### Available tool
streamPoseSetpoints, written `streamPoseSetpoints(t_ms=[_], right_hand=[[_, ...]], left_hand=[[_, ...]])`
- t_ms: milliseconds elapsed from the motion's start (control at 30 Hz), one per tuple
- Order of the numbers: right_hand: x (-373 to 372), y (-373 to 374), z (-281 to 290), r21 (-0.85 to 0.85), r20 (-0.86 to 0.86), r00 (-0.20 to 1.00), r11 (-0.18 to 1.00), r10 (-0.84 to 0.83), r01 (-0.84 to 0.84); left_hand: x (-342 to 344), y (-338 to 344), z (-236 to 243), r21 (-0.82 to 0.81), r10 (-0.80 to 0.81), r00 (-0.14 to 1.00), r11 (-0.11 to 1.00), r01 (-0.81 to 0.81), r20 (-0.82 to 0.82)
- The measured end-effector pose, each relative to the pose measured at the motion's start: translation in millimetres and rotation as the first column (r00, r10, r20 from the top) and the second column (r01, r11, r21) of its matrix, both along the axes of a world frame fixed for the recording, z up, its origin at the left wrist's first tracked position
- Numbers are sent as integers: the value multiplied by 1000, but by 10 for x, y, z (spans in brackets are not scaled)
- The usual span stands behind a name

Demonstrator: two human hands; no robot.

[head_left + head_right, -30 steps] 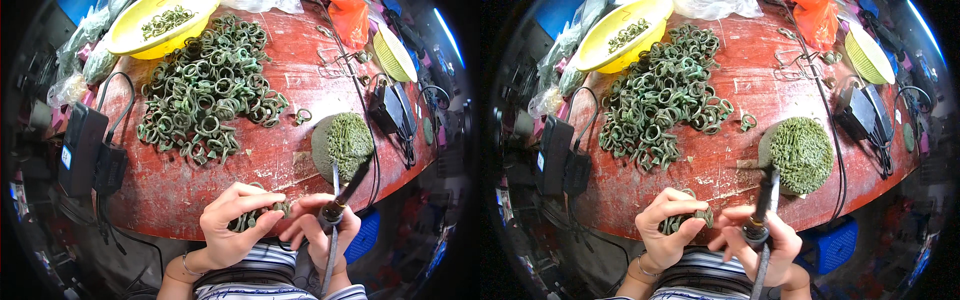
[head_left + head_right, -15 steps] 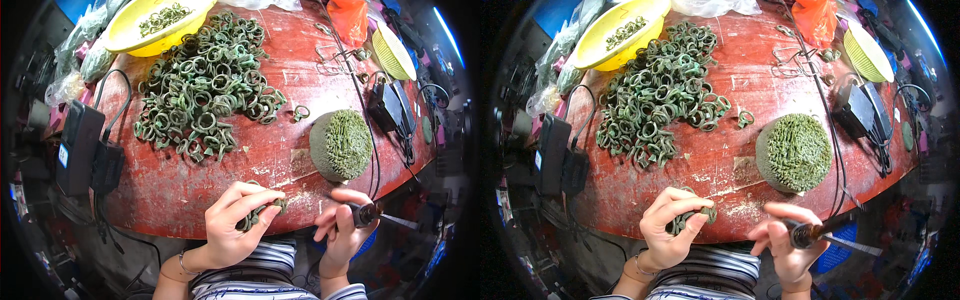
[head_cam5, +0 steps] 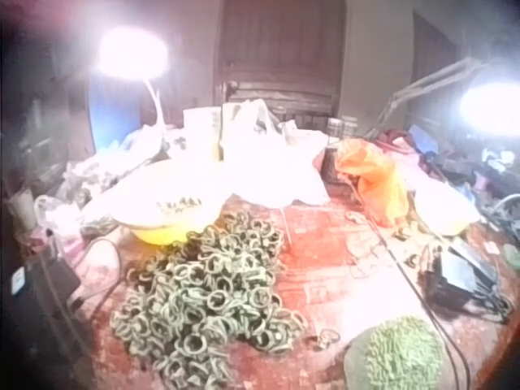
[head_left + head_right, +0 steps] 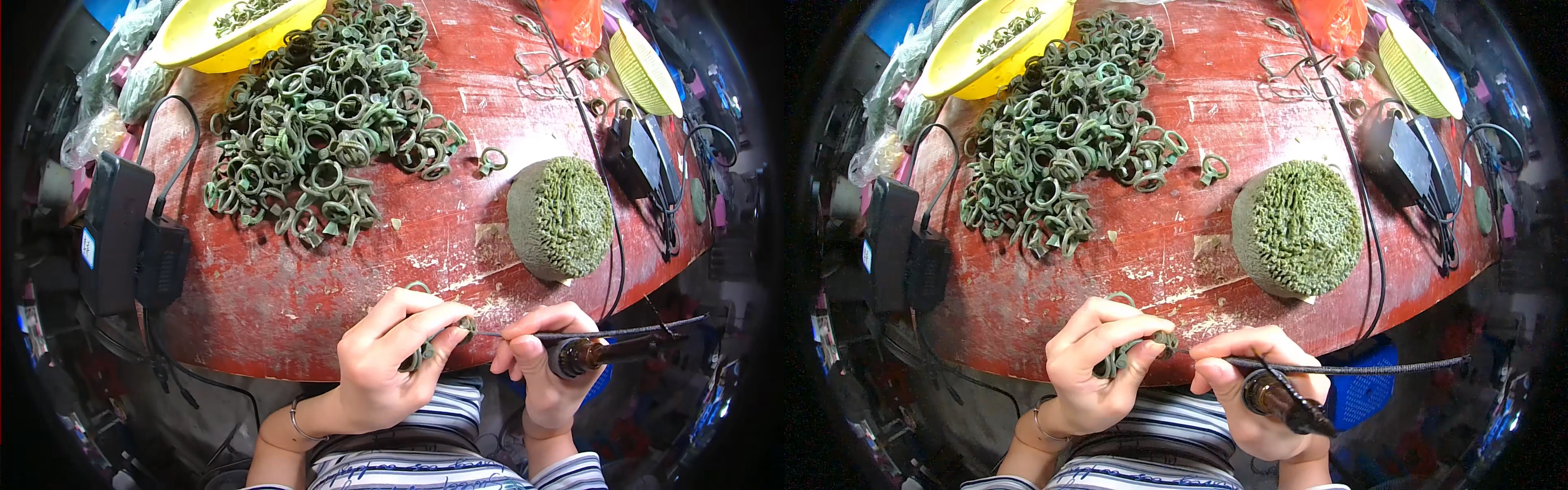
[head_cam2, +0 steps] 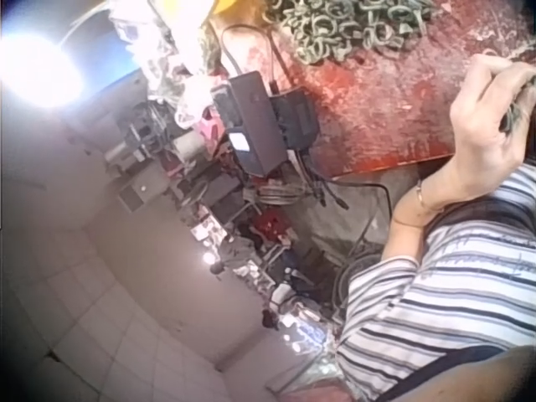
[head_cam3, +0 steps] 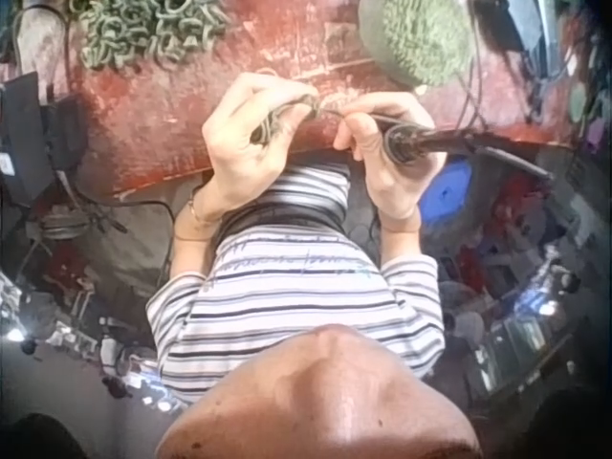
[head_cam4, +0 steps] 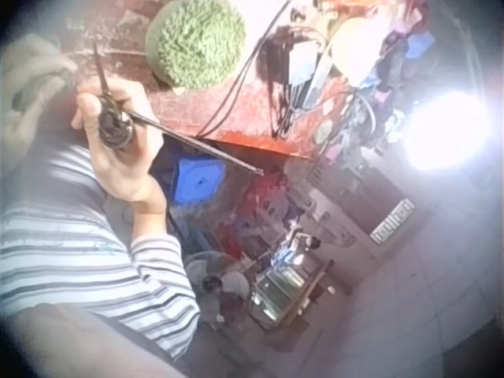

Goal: Using a heated tool and a file to modify and clean green wax jewelry rings.

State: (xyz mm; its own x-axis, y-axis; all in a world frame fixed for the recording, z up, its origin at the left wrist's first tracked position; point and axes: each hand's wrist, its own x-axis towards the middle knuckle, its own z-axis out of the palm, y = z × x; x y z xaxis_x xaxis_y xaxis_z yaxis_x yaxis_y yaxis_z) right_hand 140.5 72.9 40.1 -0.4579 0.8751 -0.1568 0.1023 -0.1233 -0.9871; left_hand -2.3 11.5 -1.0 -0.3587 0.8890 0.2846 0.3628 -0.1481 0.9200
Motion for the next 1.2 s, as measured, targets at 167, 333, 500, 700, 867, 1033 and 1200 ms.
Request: streamPoseSetpoints(t_ms=[167, 333, 500, 700, 867, 1033, 1200], right_hand=[[-19, -12, 16, -3, 26, 1000, 1000, -11, 11], [3, 19, -20, 33, 66, 998, 999, -6, 4], [31, -29, -15, 17, -16, 998, 998, -62, 62], [0, -16, -21, 31, 23, 1000, 1000, -5, 4], [5, -16, -68, 96, 66, 998, 995, -22, 16], [39, -20, -36, 75, 36, 998, 996, -47, 45], [51, 0, -49, 82, 41, 997, 994, 70, -73]], left_hand=[[4, -3, -18, 1, -3, 1000, 1000, 3, -12], [4, 0, -6, -5, -6, 1000, 1000, 6, -12], [11, 2, -2, -9, -17, 1000, 1000, 17, -27], [28, -17, -18, -42, -6, 999, 999, 5, -34], [34, -11, -15, -43, -13, 998, 999, 11, -54], [29, -7, -6, -52, -20, 999, 998, 18, -38], [33, -21, 5, -78, -13, 999, 997, 11, -31]])
